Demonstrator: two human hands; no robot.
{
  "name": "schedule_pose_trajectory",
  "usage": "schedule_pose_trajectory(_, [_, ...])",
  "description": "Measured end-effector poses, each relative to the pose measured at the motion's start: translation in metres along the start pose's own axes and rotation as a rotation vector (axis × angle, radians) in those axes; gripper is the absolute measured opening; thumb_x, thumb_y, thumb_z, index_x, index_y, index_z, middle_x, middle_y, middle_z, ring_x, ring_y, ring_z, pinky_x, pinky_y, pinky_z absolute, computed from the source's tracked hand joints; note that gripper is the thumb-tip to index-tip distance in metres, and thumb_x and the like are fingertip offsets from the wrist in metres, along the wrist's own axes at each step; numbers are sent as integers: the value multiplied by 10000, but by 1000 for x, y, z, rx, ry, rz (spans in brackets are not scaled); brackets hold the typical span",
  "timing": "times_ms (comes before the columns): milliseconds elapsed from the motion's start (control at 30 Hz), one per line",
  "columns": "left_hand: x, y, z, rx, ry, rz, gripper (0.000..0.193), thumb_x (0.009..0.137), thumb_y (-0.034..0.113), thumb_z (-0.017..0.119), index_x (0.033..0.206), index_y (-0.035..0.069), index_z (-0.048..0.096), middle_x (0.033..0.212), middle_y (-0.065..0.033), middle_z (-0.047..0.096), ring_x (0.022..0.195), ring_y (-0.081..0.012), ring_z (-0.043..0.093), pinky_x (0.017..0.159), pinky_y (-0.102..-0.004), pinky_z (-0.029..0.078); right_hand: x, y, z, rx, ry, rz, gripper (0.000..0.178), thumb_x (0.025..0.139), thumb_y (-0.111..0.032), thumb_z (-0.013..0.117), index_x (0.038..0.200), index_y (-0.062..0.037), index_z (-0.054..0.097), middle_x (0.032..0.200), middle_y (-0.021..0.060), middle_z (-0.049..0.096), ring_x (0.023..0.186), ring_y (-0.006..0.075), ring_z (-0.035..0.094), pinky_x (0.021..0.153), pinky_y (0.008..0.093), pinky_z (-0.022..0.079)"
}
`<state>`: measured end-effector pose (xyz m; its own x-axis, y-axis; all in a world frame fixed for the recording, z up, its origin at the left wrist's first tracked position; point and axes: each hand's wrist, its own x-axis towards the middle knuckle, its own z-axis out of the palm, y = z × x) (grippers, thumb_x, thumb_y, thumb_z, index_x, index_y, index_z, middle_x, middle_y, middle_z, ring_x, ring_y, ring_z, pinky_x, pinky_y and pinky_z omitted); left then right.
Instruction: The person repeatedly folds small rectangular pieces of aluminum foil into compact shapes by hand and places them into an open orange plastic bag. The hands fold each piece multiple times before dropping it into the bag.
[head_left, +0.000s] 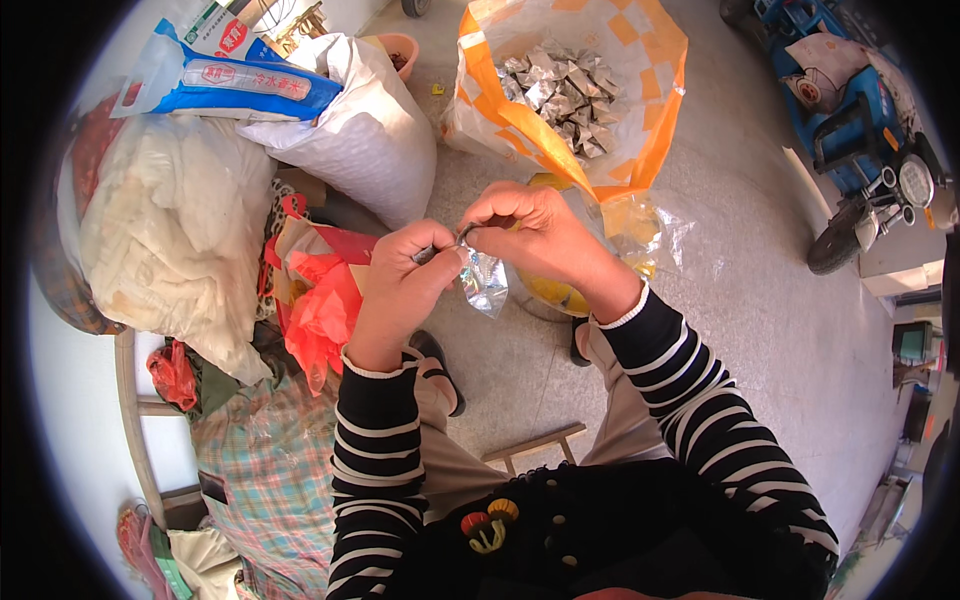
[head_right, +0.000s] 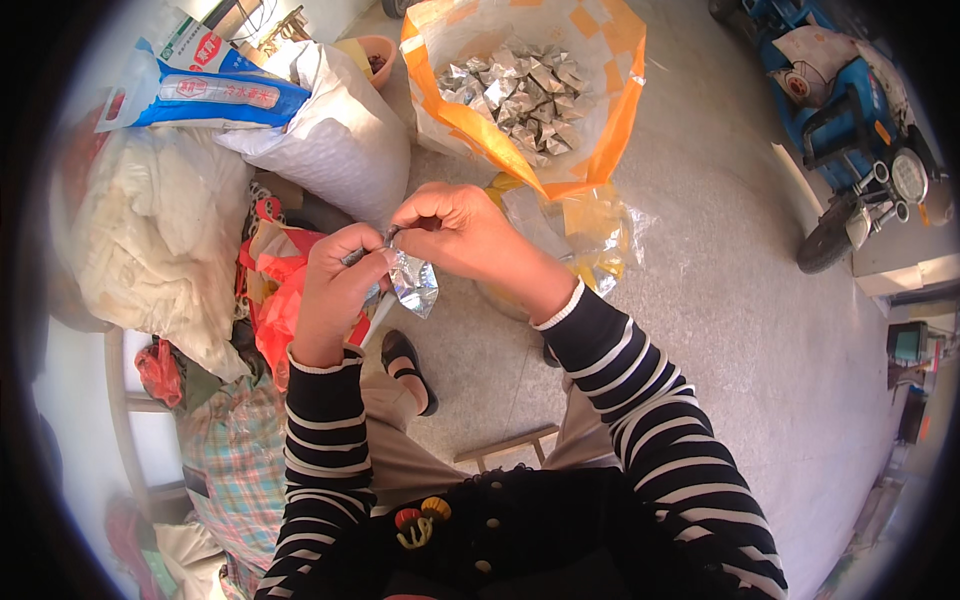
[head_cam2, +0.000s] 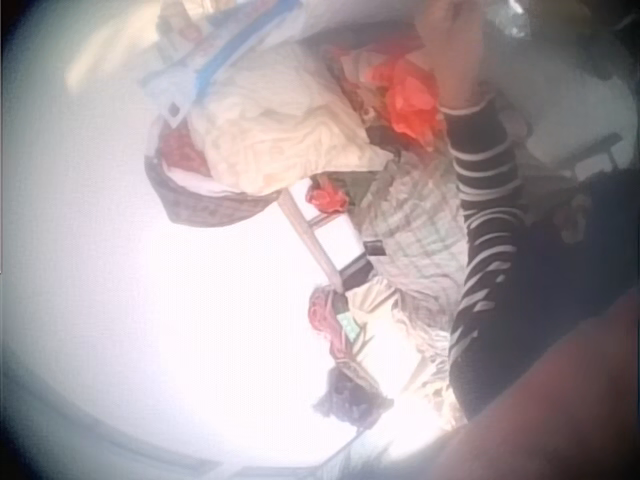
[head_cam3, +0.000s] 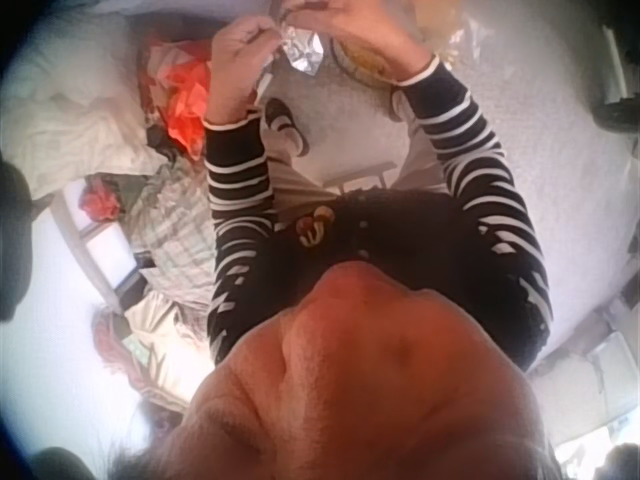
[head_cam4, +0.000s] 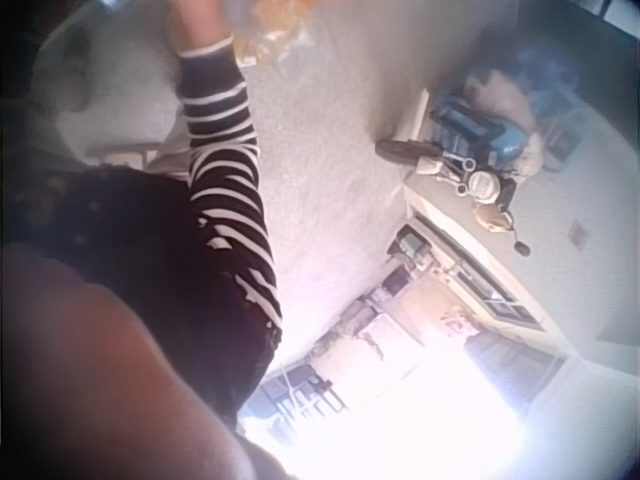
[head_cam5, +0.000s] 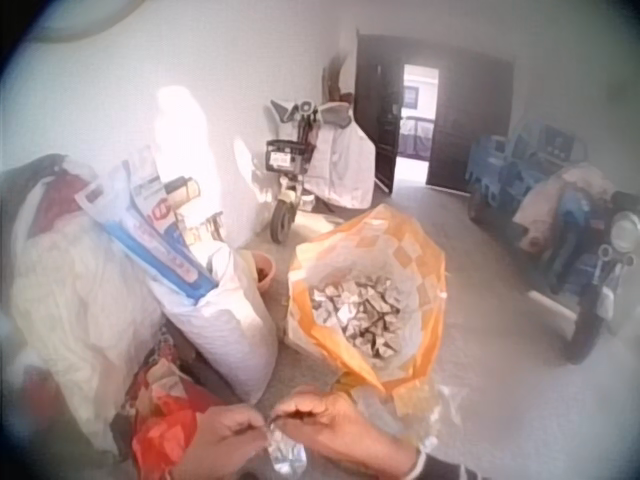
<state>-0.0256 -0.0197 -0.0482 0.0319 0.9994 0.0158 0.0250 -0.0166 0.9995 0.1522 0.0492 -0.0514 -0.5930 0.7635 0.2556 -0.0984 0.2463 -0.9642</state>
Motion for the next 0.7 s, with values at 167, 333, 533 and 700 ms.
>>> schedule_pose_trajectory(167, [0, 6, 12, 25, 54, -64, 202, 843, 192, 691, 864, 22, 583, 735, -10, 594, 576, -58, 512, 525, -209, 388, 2, 5, -2, 155, 283, 3, 68, 866, -21, 629, 925, -1, 658, 876, 7, 651, 782, 67, 594, 703, 216, 480])
schedule_pose_trajectory(333, [-3, 11, 33, -130, 50, -175, 411, 859, 191, 663, 1184, -14, 517, 852, -72, 645, 600, -93, 546, 531, -215, 412, 3, 8, -1, 200, 483, -61, 77, 897, -57, 629, 937, 1, 660, 884, 15, 662, 782, 61, 589, 710, 217, 488])
schedule_pose_trajectory(533, [2, 6, 28, -137, 218, -98, 336, 887, 126, 573, 1178, -41, 551, 894, -94, 656, 654, -93, 569, 556, -220, 451, 3, 10, 1, 86, 454, -122, 98, 886, -99, 672, 918, -7, 678, 864, 11, 645, 787, 74, 577, 714, 226, 474])
schedule_pose_trajectory(700, [1, 2, 26, -86, 265, -46, 266, 905, 82, 556, 1145, -34, 568, 918, -82, 652, 724, -95, 599, 561, -212, 459, 3, 2, -1, -18, 387, -126, 114, 883, -114, 677, 886, 0, 686, 836, 24, 633, 788, 96, 550, 716, 249, 455])
